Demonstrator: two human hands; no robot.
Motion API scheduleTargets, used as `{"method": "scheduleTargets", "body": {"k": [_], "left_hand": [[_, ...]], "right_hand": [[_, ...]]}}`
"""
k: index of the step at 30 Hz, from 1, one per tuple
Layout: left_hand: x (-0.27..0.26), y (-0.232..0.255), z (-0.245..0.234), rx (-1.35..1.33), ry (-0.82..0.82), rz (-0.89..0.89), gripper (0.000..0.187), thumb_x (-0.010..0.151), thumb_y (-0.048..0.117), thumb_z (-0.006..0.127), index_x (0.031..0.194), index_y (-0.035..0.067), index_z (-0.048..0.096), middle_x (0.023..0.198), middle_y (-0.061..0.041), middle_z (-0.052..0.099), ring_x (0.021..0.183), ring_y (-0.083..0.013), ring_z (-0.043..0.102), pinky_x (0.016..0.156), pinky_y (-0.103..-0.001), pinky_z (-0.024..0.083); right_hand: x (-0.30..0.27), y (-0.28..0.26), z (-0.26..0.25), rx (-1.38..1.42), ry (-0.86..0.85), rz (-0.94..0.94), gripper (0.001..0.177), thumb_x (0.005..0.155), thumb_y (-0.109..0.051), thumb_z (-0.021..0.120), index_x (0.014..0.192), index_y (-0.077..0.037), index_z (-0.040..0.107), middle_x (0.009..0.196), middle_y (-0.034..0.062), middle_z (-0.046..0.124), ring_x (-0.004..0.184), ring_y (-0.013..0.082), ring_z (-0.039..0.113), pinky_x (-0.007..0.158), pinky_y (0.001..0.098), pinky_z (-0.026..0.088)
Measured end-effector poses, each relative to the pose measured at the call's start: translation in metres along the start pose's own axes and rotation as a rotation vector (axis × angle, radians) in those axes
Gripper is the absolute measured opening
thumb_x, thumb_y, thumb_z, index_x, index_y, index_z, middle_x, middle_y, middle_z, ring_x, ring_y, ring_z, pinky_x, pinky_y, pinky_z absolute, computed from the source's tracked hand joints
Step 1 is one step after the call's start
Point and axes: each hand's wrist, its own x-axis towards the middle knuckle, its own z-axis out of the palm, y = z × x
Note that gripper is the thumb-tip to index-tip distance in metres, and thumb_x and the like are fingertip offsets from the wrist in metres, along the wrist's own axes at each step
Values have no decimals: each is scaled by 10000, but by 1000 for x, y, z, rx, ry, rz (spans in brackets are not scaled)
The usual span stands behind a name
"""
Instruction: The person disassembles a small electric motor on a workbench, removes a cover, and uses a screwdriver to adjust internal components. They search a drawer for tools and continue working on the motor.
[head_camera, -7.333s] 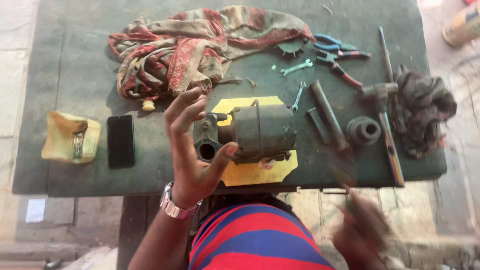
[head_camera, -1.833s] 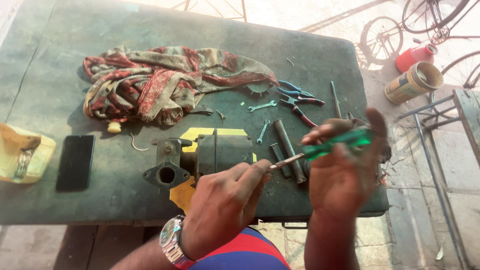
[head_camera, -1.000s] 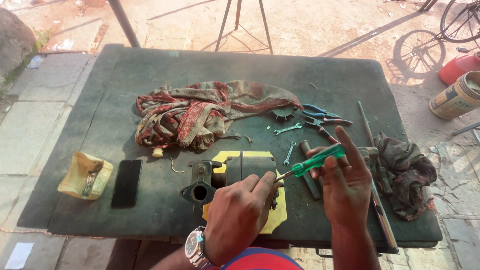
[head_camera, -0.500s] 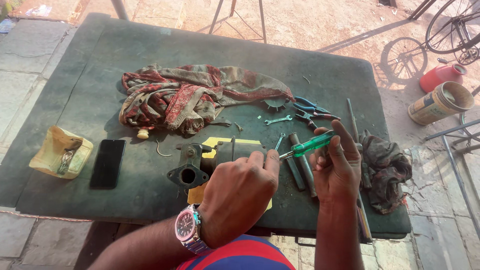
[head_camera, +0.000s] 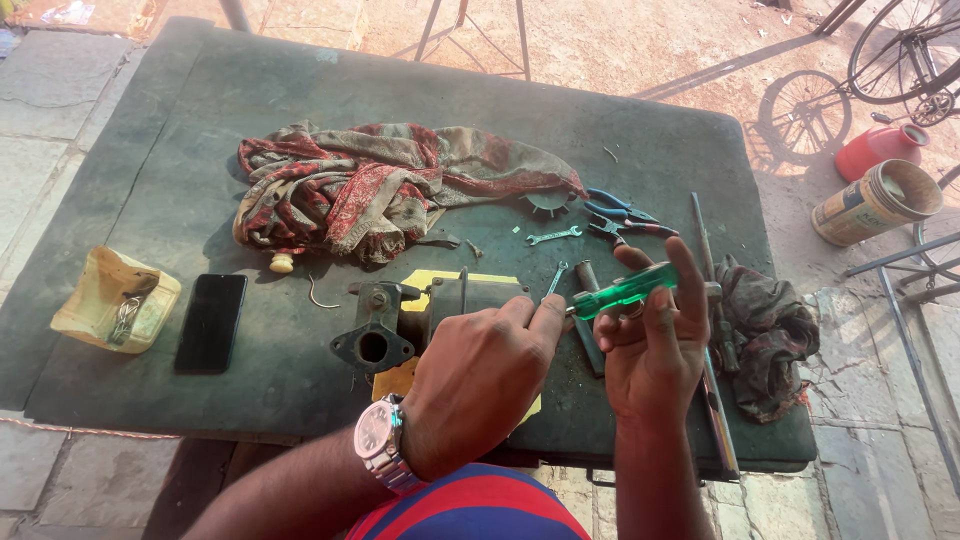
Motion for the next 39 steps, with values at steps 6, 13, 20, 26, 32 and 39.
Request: {"method": "scheduleTargets", "body": {"k": [6, 13, 20, 26, 32, 39], "left_hand": [[-7, -7, 8, -244, -15, -87, 248, 1035, 238, 621, 898, 31, 609, 746, -135, 668, 628, -362, 653, 514, -466, 459], [-13, -14, 26, -427, 56, -15, 207, 1039, 208, 605, 906, 54, 566, 712, -134, 655, 612, -355, 641, 507, -454, 439], [-11, -14, 15, -320, 93, -19, 207, 998, 202, 641, 870, 48, 592, 673, -120, 637, 574, -339, 640, 487, -447, 452], [-7, -26, -16, 256, -56, 241, 87, 841, 120, 660, 869, 41, 637, 697, -78, 653, 628, -229, 685, 471, -360, 486], [3, -13, -23, 339, 44, 296, 215, 916, 168, 724, 1115, 103, 673, 918, -56, 684, 871, -215, 674, 769, -411, 473], [-24, -36, -60, 229, 456, 119, 604, 982, 197, 839, 1480, 145, 502, 1483, -84, 495, 1293, -243, 533, 1033, -440, 372]], "right_hand": [[-4, -17, 6, -111, -128, -215, 495, 1149, -148, 588, 1584, -54, 370, 1208, 287, 667, 895, 215, 732, 680, 311, 624], [-9, -18, -1, -202, -158, -275, 399, 1172, -152, 604, 1507, -36, 422, 1179, 288, 666, 932, 220, 733, 736, 298, 620], [11, -42, 6, -623, -294, -318, 275, 1092, -187, 728, 1296, -83, 574, 1155, 208, 721, 1045, 245, 726, 913, 352, 588], [18, -56, 29, -1420, -887, -491, 462, 717, -217, 820, 1121, -28, 698, 1041, 79, 738, 1004, 219, 672, 855, 451, 499], [7, -32, 18, -1366, -871, -306, 174, 818, -72, 747, 966, -37, 661, 860, 76, 695, 836, 216, 658, 759, 366, 545], [8, -36, 36, -835, -418, -252, 99, 1103, -94, 605, 1170, -23, 584, 1048, 106, 770, 830, 87, 717, 711, 225, 580]]}}
